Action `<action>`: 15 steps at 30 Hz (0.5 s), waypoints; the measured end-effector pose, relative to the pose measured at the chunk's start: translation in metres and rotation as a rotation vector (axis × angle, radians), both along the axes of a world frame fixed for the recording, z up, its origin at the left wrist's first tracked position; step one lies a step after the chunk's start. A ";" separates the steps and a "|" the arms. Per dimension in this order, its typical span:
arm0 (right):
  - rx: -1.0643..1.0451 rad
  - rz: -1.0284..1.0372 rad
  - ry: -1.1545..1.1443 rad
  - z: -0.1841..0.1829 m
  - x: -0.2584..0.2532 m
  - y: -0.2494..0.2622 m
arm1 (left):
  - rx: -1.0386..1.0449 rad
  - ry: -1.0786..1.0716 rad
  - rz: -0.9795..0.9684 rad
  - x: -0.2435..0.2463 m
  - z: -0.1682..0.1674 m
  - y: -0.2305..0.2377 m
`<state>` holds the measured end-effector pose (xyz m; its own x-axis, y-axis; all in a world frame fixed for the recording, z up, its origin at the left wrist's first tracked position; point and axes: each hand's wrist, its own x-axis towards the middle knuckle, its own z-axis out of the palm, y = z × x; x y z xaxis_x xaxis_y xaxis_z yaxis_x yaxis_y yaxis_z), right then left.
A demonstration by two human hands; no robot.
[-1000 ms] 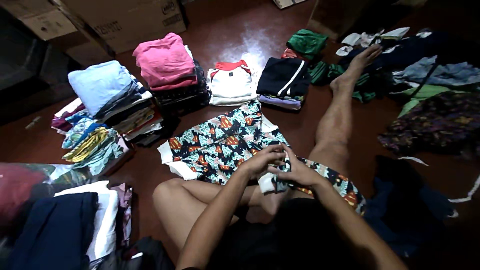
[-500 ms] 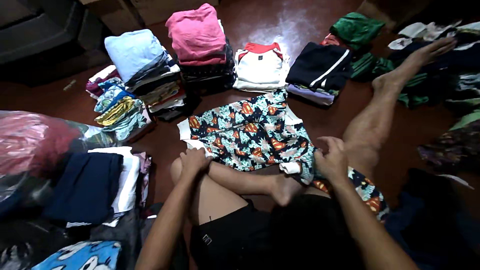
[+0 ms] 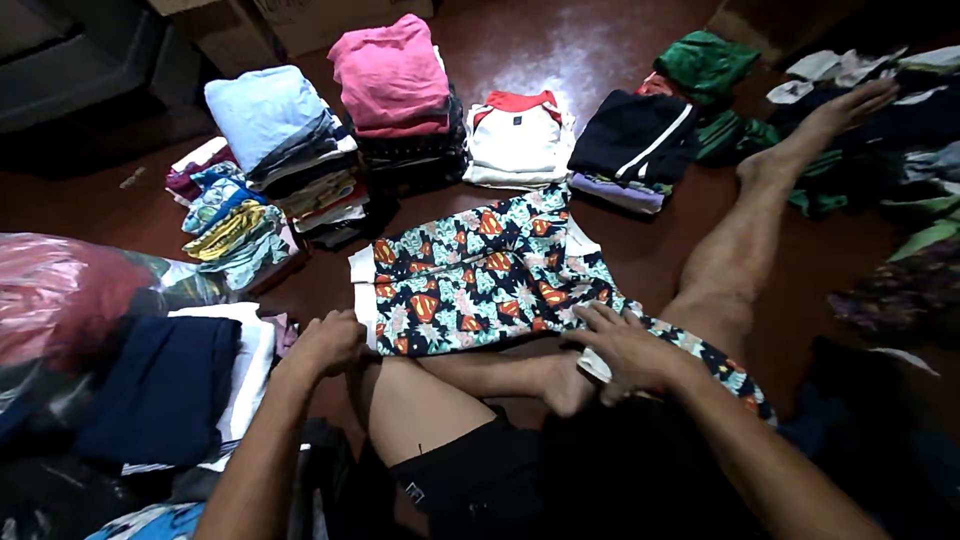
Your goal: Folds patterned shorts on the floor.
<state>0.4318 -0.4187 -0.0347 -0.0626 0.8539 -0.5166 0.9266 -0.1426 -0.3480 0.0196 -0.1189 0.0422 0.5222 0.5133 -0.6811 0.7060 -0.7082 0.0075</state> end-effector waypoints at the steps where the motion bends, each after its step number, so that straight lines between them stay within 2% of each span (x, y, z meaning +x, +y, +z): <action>1: -0.040 -0.011 -0.044 0.005 0.003 -0.007 | 0.024 0.062 0.026 0.012 0.008 -0.006; 2: -0.052 -0.031 -0.091 0.007 0.006 -0.014 | 0.057 0.050 0.049 0.026 0.014 -0.013; 4: 0.009 -0.104 -0.120 0.006 0.015 -0.024 | 0.126 -0.170 0.043 0.059 0.012 -0.029; 6: 0.110 -0.173 -0.036 0.005 0.023 -0.032 | 0.077 -0.377 -0.017 0.095 -0.021 -0.045; 9: 0.201 -0.229 0.072 0.024 0.029 -0.042 | -0.254 -0.256 -0.204 0.135 -0.083 -0.073; 11: 0.254 -0.276 0.122 0.040 0.028 -0.049 | -0.287 -0.278 -0.259 0.165 -0.094 -0.095; 15: 0.292 -0.397 0.218 0.069 0.026 -0.062 | -0.256 -0.677 -0.241 0.233 -0.114 -0.120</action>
